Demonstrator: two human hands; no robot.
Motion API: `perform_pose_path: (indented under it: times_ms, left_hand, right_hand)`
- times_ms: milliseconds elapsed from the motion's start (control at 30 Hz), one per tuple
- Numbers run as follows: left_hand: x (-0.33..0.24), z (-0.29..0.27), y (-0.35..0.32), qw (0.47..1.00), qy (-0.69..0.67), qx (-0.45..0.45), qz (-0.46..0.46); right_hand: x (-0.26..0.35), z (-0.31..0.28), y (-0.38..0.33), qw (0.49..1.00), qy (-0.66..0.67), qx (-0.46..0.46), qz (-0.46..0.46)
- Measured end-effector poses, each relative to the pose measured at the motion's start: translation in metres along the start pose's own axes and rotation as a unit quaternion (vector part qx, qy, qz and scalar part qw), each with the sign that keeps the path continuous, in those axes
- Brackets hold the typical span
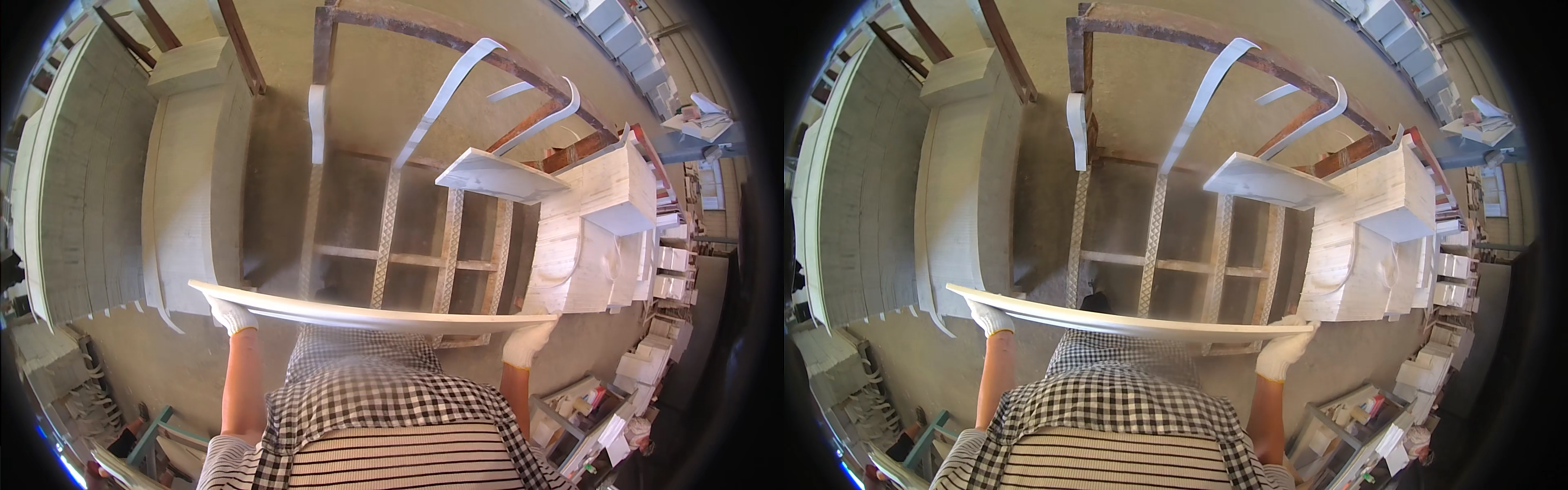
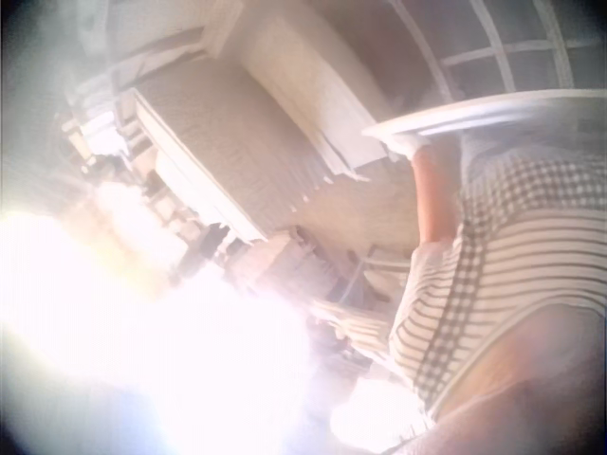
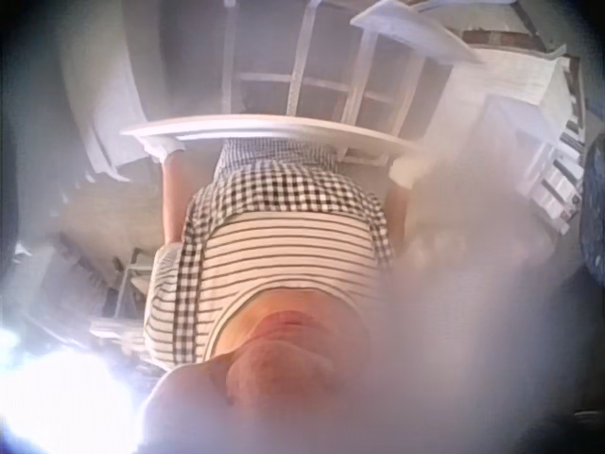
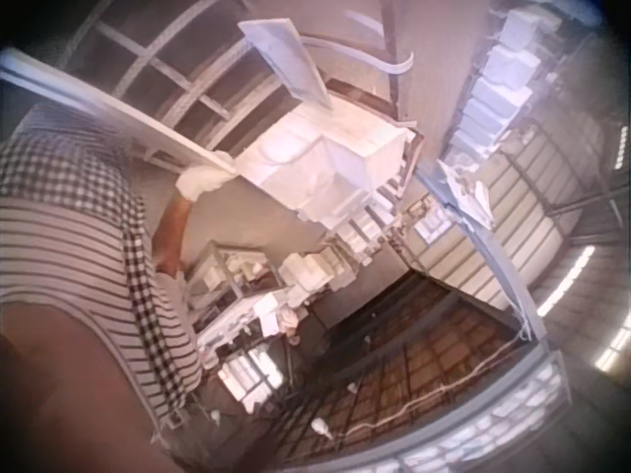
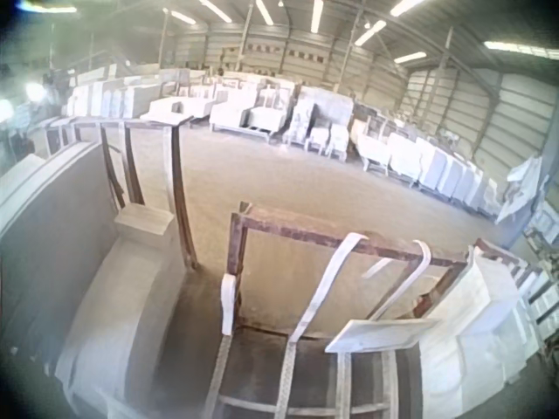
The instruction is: The person wipes a large white rectangular panel with a green sponge, then lifts and places it on a metal rack. The person repeats the process with another panel, wiping and stacking it on the rack.
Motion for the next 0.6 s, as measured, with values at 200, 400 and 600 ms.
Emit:
perform_pose_path:
  times_ms: [200,400,600]
  left_hand:
    - [-0.025,0.06,0.048,0.999,0.003,0.041,-0.024]
    - [-0.006,0.117,0.096,0.997,0.02,0.069,0.023]
    - [0.028,0.158,0.13,0.992,-0.023,0.125,0.011]
  right_hand:
    - [-0.016,0.065,0.002,0.997,0.032,0.072,-0.001]
    - [-0.049,0.113,0.032,0.991,0.086,0.1,0.02]
    - [-0.087,0.138,0.065,0.994,0.087,0.058,0.037]
Point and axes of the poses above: each hand's wrist, its own y-axis towards the middle knuckle, its own z-axis out of the palm, x = y × z, the point moved 3 cm from there along y, towards the middle knuckle, and after that the axes turned 1 degree about z, right-handed, at the moved point
